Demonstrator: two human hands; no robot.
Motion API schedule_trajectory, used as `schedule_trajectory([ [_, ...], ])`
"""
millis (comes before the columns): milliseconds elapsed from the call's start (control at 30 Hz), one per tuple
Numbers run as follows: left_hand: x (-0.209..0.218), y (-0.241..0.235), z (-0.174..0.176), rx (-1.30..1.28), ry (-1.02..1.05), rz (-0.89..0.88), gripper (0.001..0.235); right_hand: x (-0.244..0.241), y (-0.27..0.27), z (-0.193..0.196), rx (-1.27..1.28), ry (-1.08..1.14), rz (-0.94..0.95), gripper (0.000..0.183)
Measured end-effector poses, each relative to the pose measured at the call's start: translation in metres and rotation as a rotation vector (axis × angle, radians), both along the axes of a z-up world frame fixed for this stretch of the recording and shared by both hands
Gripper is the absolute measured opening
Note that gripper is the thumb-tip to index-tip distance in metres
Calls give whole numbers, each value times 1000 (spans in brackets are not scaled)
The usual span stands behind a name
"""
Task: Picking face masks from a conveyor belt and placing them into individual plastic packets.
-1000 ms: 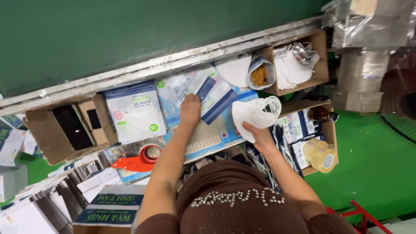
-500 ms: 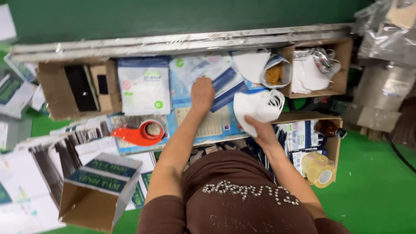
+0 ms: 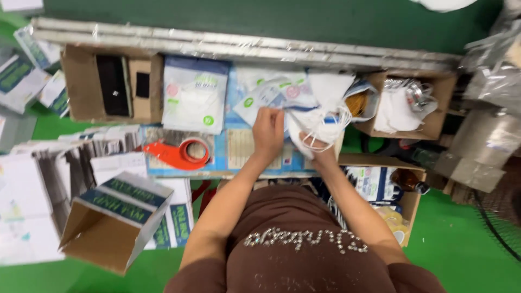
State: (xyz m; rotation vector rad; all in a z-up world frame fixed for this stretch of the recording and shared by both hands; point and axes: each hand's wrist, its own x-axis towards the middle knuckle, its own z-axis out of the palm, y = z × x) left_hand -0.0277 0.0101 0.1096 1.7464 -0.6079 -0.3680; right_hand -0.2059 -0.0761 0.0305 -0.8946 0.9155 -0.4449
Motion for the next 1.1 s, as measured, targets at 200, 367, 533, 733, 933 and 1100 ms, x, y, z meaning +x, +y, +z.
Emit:
schedule_trajectory([
  [200,-23,16,11,55,-313,-276,11,31,22,40,451,-165,-236,37],
  [367,-9,14,58,52,122,-303,27,15,14,100,-1026,243,321,26],
  [533,-13,17,62,92,331,-460,29,12,20,124,-618,465,414,27],
  [733,-17,19,77,327,356,-648,22,-15,2,115,-694,37,620,42],
  [933,-33,22,108,404,284,-907,27,-33,26,99,-274,337,652,13],
  [1100,28,-5,184,-68,-475,-716,61,-33,8,134,-442,190,845,17],
])
